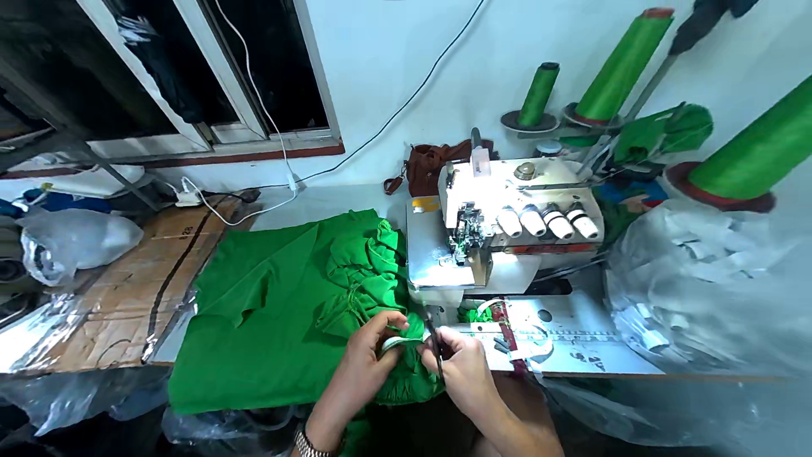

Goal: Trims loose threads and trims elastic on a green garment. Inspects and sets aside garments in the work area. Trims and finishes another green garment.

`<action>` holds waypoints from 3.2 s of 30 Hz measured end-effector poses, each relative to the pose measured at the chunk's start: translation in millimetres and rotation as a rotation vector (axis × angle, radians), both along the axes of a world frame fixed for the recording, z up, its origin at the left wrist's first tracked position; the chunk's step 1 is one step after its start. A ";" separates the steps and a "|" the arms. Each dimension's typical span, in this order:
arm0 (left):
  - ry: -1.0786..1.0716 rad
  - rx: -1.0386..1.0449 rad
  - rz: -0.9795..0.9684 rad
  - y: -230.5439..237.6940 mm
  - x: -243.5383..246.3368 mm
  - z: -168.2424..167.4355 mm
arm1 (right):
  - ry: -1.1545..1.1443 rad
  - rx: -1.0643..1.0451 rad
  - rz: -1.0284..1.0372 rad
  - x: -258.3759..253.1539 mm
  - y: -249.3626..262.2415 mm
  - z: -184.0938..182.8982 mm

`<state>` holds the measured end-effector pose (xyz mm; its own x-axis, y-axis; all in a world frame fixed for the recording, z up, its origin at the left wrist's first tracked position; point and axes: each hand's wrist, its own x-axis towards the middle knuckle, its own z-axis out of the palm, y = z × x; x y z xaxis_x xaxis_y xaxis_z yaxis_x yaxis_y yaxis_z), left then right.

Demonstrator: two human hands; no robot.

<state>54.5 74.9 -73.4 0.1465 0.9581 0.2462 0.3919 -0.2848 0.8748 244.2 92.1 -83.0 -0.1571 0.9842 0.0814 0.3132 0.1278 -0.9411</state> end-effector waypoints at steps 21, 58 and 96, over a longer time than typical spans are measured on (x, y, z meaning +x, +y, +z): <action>-0.086 -0.320 -0.149 27.6 -12.5 17.1 | 0.062 -0.070 -0.101 14.3 -22.0 -31.6; -0.268 -0.273 -0.026 19.2 -6.2 -8.7 | -0.683 0.610 -0.217 37.7 -30.2 -59.0; -0.259 -0.247 -0.026 17.4 -6.0 -13.8 | -0.681 0.555 -0.131 39.8 -35.5 -55.6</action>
